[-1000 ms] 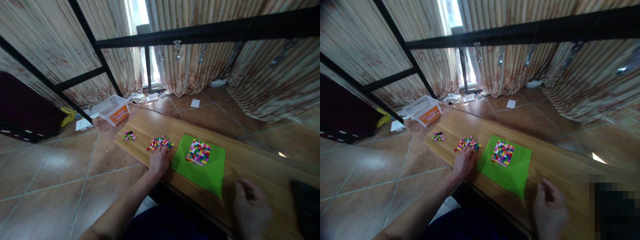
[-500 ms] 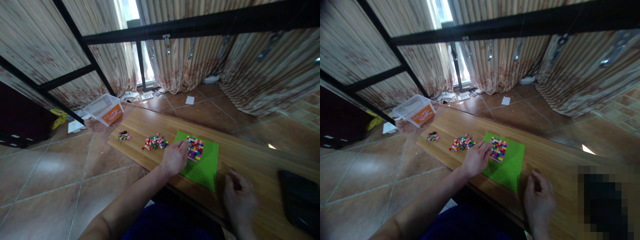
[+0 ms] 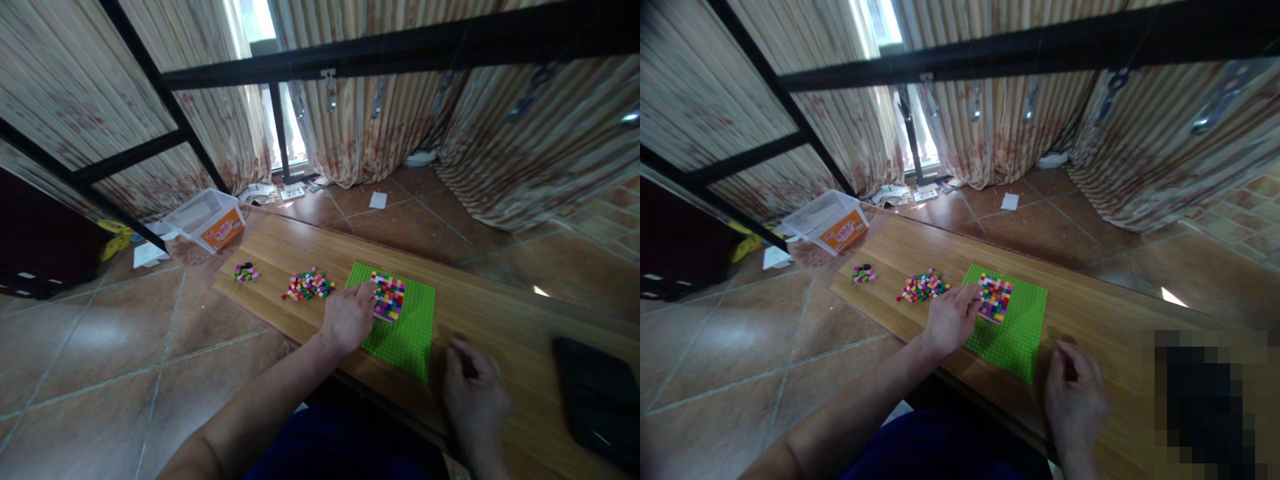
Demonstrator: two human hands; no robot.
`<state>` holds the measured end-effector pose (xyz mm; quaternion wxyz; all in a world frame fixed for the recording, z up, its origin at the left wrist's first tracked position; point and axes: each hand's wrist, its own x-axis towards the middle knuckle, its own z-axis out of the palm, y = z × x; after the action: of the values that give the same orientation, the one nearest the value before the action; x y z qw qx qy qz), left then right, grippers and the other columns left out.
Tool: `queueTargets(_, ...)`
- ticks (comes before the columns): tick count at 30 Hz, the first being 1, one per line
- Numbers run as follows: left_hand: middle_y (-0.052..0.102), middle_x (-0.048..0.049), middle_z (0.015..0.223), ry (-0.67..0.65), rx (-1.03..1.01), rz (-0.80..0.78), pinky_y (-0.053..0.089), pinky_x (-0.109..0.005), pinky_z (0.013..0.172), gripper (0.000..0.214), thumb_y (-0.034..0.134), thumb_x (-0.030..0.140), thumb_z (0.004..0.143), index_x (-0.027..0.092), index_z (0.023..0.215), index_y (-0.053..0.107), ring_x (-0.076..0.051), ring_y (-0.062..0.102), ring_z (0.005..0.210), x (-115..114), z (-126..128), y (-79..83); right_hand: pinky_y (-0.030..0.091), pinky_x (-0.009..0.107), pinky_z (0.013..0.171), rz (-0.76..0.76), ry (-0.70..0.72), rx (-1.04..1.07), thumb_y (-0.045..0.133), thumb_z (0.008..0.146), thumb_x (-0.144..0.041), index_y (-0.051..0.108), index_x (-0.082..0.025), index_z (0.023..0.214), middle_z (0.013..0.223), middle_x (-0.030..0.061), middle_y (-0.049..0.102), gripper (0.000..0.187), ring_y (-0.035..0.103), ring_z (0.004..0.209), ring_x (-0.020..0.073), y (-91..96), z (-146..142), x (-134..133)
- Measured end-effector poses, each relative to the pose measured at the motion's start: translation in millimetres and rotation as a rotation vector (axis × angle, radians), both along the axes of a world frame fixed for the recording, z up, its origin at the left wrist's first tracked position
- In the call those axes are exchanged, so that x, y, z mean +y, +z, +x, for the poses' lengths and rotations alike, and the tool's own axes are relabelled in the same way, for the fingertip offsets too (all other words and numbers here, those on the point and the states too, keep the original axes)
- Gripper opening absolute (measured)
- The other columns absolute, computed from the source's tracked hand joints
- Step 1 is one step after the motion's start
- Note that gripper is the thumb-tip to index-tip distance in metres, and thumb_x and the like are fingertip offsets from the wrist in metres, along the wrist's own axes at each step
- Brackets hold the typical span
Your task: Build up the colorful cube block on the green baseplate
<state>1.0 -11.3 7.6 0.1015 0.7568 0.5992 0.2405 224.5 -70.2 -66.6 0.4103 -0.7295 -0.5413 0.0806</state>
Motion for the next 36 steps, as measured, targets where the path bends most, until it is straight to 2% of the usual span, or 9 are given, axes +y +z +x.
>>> queueTargets(6,0.074,-0.0038,0.096,0.008,0.024,-0.018,0.056,-0.031,0.083,0.017,0.049,0.022,0.099,0.023,0.108,0.062,-0.019,0.071,0.092,0,-1,-3.0,0.050,0.041,0.086,0.012,0.022,-0.013,0.049,0.089,-0.046,0.071,-0.015,0.099,0.103,0.0139,0.070,0.039,0.065,0.094,0.0267,0.8,0,1)
queueTargets(15,0.074,-0.0031,0.104,0.073,-0.040,-0.016,0.055,-0.030,0.085,0.017,0.052,0.022,0.098,0.024,0.111,0.063,-0.019,0.070,0.097,-3,3,-2.0,0.050,0.041,0.087,0.019,0.032,-0.026,0.049,0.090,-0.044,0.072,-0.015,0.098,0.104,0.0136,0.071,0.037,0.066,0.095,0.0266,1.4,-1,0)
queueTargets(19,0.074,-0.0028,0.101,0.090,-0.039,-0.003,0.056,-0.029,0.084,0.015,0.052,0.023,0.098,0.023,0.108,0.063,-0.018,0.070,0.095,-2,5,-2.6,0.051,0.040,0.087,0.041,0.046,-0.033,0.049,0.090,-0.044,0.072,-0.015,0.097,0.102,0.0138,0.071,0.038,0.066,0.093,0.0259,-0.9,1,1)
queueTargets(29,0.073,-0.0022,0.100,0.082,-0.020,0.037,0.055,-0.027,0.082,0.016,0.051,0.022,0.098,0.023,0.109,0.063,-0.017,0.069,0.095,-2,7,-6.6,0.051,0.037,0.084,0.069,0.041,-0.059,0.049,0.090,-0.045,0.073,-0.014,0.095,0.101,0.0132,0.072,0.039,0.067,0.091,0.0248,-6.2,2,2)
queueTargets(36,0.073,-0.0019,0.102,0.007,-0.018,0.121,0.054,-0.027,0.082,0.019,0.049,0.022,0.099,0.024,0.101,0.068,-0.016,0.067,0.093,-5,2,-11.1,0.051,0.036,0.082,0.059,0.034,-0.065,0.049,0.090,-0.044,0.073,-0.015,0.095,0.100,0.0124,0.072,0.038,0.067,0.090,0.0242,-3.9,1,2)
